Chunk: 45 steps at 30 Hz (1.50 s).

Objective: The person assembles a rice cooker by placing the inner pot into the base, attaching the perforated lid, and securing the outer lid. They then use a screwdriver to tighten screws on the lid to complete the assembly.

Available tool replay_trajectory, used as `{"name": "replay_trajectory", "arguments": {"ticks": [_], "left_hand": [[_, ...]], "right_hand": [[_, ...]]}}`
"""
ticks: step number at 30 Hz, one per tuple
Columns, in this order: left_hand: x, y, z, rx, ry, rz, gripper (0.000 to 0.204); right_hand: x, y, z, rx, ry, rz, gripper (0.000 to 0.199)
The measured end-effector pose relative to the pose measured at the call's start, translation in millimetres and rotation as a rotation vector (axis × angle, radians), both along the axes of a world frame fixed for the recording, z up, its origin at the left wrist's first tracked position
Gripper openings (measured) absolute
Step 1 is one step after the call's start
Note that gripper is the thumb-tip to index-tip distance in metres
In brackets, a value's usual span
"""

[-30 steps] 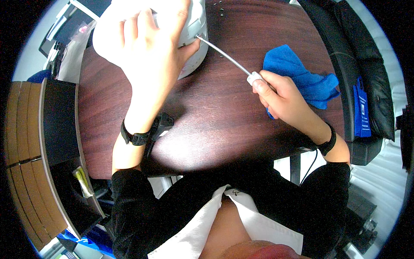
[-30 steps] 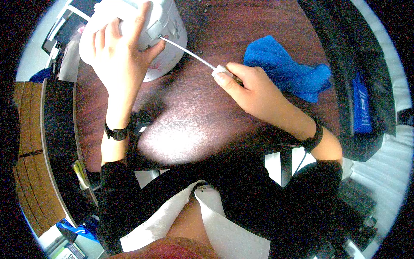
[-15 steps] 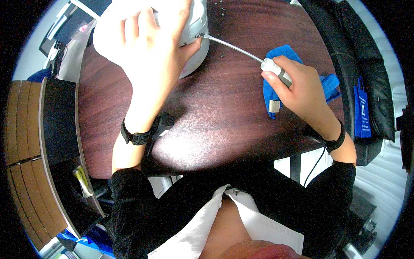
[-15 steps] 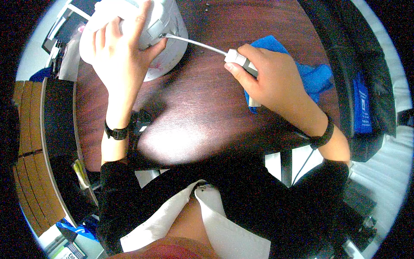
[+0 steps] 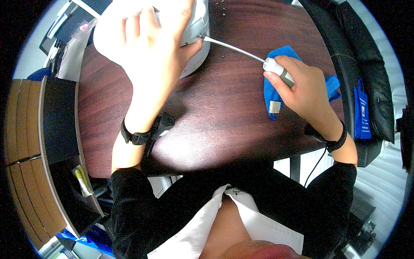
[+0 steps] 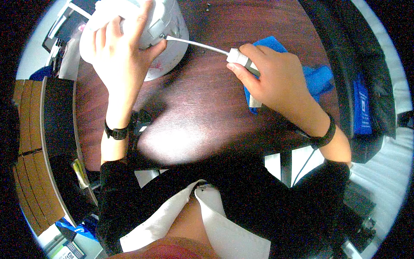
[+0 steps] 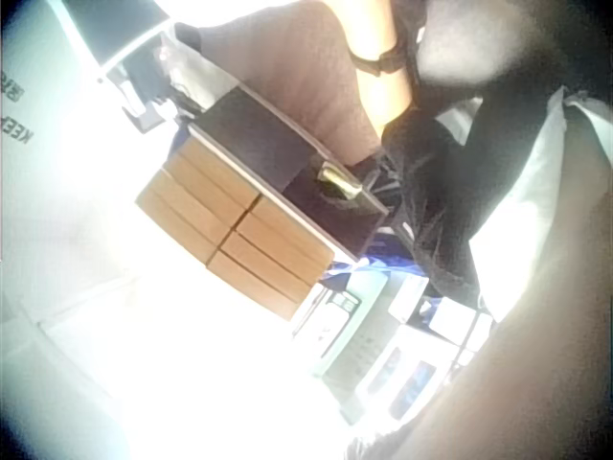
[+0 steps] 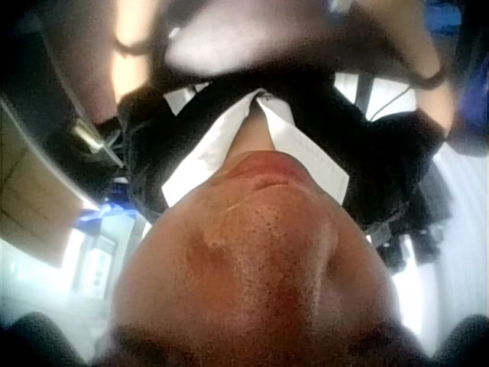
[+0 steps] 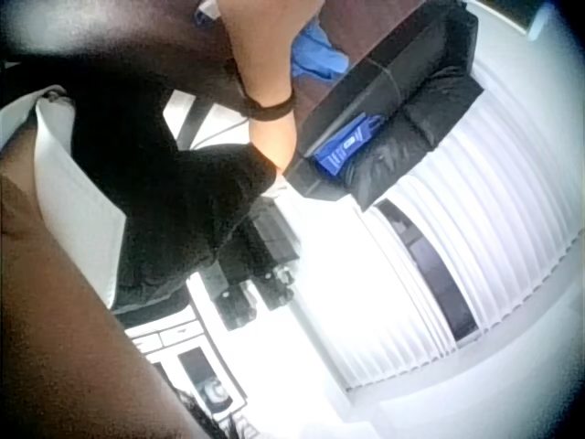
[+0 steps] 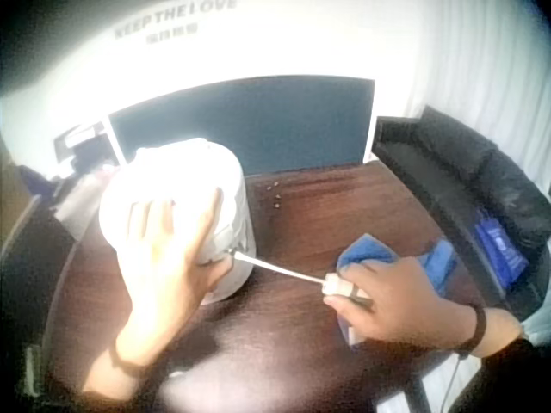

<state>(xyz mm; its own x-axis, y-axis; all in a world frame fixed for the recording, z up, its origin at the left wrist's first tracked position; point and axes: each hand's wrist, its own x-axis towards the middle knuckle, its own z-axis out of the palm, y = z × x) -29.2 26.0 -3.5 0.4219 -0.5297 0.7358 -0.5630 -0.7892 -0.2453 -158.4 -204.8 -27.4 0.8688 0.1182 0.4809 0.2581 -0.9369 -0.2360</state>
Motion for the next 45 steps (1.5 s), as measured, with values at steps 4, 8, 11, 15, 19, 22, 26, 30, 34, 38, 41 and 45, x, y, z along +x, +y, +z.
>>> {"name": "replay_trajectory", "arguments": {"ticks": [4,8,11,15,19,22,26,30,34,38,41,45], "left_hand": [[-1,1,0,0.002,0.016,-0.006,0.091],[0,-4,-2,-0.111,0.036,-0.067,0.088],[-1,-5,-1,-0.089,0.000,-0.026,0.086],[3,-3,-5,0.000,-0.041,0.034,0.085],[-4,-4,3,-0.100,0.037,-0.031,0.084],[1,0,-1,-0.006,-0.038,0.023,0.084],[1,-6,-2,-0.004,-0.048,0.025,0.086],[-3,-9,-5,0.001,-0.048,0.056,0.086],[-1,-4,-6,0.035,-0.072,0.062,0.086],[-5,0,-7,0.018,-0.074,0.026,0.087],[1,4,-11,0.092,-0.127,0.088,0.090],[2,3,-11,0.077,-0.131,0.070,0.092]], "right_hand": [[0,2,3,0.008,0.007,0.004,0.028],[1,0,3,-0.022,-0.003,0.005,0.028],[1,1,12,-0.088,0.008,-0.001,0.027],[0,6,36,-0.248,0.039,-0.028,0.027],[5,7,51,-0.356,0.077,-0.022,0.030],[7,2,33,-0.130,0.214,0.051,0.029],[1,15,-10,0.420,0.415,0.148,0.029],[-8,36,-28,1.060,0.753,0.238,0.038],[-17,52,-32,1.646,1.100,0.365,0.047],[-17,47,-15,1.752,1.271,0.392,0.051],[-17,31,-14,1.198,0.978,0.199,0.040],[-13,18,-18,0.519,0.386,0.149,0.031]]}}
